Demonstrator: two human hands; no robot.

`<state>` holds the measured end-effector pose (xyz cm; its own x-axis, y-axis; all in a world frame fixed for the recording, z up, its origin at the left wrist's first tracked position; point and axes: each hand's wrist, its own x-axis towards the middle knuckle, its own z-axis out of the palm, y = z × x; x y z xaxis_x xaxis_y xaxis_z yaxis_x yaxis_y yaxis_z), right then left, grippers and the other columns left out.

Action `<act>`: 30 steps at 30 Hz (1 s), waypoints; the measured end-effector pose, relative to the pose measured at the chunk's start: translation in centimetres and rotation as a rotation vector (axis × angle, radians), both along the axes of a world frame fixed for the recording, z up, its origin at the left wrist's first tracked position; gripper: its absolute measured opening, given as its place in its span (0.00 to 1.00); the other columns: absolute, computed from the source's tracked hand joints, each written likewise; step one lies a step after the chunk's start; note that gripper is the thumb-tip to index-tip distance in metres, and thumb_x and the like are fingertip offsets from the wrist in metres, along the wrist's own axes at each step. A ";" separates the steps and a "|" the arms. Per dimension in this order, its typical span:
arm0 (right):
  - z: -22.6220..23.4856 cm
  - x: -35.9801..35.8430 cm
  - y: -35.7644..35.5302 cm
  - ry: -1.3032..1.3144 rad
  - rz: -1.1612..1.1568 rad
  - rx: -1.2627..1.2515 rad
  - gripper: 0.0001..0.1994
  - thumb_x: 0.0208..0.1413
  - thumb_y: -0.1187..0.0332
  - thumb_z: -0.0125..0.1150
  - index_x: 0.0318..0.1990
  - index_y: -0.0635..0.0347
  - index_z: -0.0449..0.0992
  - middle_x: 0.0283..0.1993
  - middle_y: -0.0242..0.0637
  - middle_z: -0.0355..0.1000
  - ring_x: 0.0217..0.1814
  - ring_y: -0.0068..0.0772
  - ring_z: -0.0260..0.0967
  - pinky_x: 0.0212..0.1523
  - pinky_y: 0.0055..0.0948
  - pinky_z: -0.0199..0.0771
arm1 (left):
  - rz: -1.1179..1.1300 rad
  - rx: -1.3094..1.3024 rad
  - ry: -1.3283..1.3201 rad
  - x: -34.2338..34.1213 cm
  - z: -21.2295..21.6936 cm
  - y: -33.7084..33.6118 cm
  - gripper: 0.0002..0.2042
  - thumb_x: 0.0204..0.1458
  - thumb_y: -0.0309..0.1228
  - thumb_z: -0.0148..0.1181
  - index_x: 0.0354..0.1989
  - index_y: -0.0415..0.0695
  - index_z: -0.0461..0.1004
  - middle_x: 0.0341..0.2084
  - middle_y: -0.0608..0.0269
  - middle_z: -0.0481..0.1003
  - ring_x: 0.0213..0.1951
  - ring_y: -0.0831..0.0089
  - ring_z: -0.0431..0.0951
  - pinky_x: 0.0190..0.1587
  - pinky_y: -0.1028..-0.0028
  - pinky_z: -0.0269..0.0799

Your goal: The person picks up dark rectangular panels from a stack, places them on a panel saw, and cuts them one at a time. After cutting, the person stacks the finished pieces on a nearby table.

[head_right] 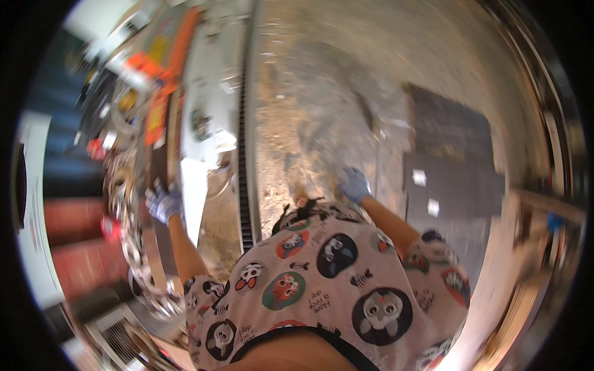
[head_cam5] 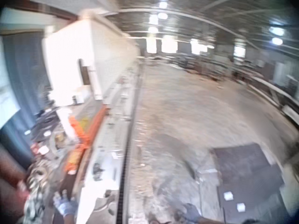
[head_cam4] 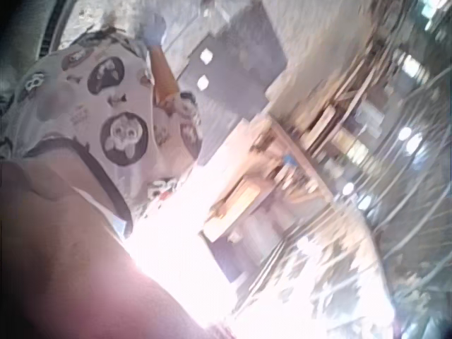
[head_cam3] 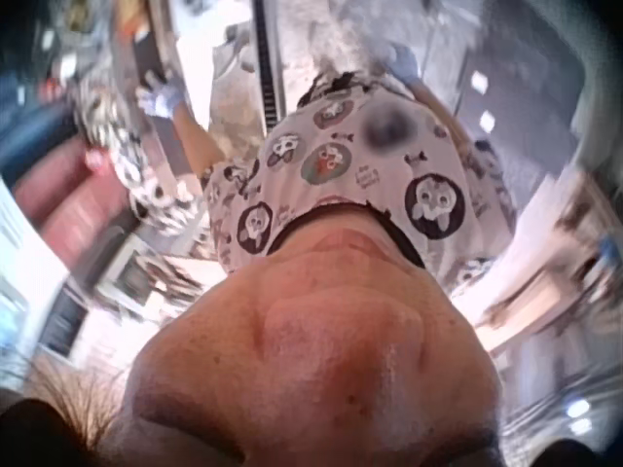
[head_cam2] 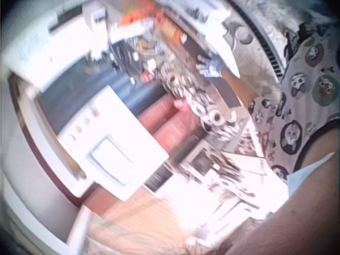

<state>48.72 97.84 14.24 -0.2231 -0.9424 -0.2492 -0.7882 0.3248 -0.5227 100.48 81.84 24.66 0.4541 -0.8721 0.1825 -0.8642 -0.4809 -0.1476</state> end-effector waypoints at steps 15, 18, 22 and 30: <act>-11.7 -12.3 21.0 -0.198 -2.020 -0.202 0.33 0.40 0.55 0.59 0.56 0.57 0.64 0.53 0.51 0.66 0.55 0.50 0.64 0.56 0.38 0.61 | -0.830 -0.556 0.922 -14.4 0.2 -2.6 0.30 0.54 0.49 0.45 0.61 0.43 0.55 0.58 0.53 0.60 0.62 0.64 0.55 0.61 0.71 0.54; -13.9 -11.9 22.5 -0.226 -1.622 0.103 0.25 0.39 0.58 0.61 0.48 0.55 0.70 0.49 0.46 0.69 0.50 0.44 0.67 0.51 0.37 0.66 | -1.091 -0.298 0.880 -24.1 -1.4 1.5 0.26 0.53 0.34 0.49 0.60 0.39 0.55 0.57 0.53 0.61 0.59 0.65 0.59 0.60 0.71 0.53; -12.1 -12.5 19.3 -0.291 -0.991 0.284 0.16 0.37 0.62 0.64 0.38 0.52 0.78 0.43 0.39 0.73 0.42 0.35 0.70 0.45 0.34 0.71 | -1.038 0.065 1.258 -31.2 -11.5 6.3 0.31 0.44 0.32 0.60 0.58 0.40 0.59 0.55 0.48 0.63 0.56 0.57 0.63 0.59 0.70 0.55; -12.6 -13.6 19.1 -1.345 -1.647 -0.003 0.13 0.47 0.58 0.58 0.38 0.51 0.73 0.42 0.30 0.68 0.41 0.37 0.64 0.41 0.46 0.66 | -1.234 0.785 1.351 -45.6 -17.3 14.4 0.26 0.47 0.33 0.57 0.56 0.40 0.60 0.49 0.48 0.68 0.47 0.55 0.70 0.49 0.66 0.65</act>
<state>35.16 116.97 1.61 -0.3702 -0.1188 -0.9213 0.9101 0.1526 -0.3853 54.87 96.23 7.31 -0.8578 -0.4689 -0.2106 -0.3302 0.1886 0.9249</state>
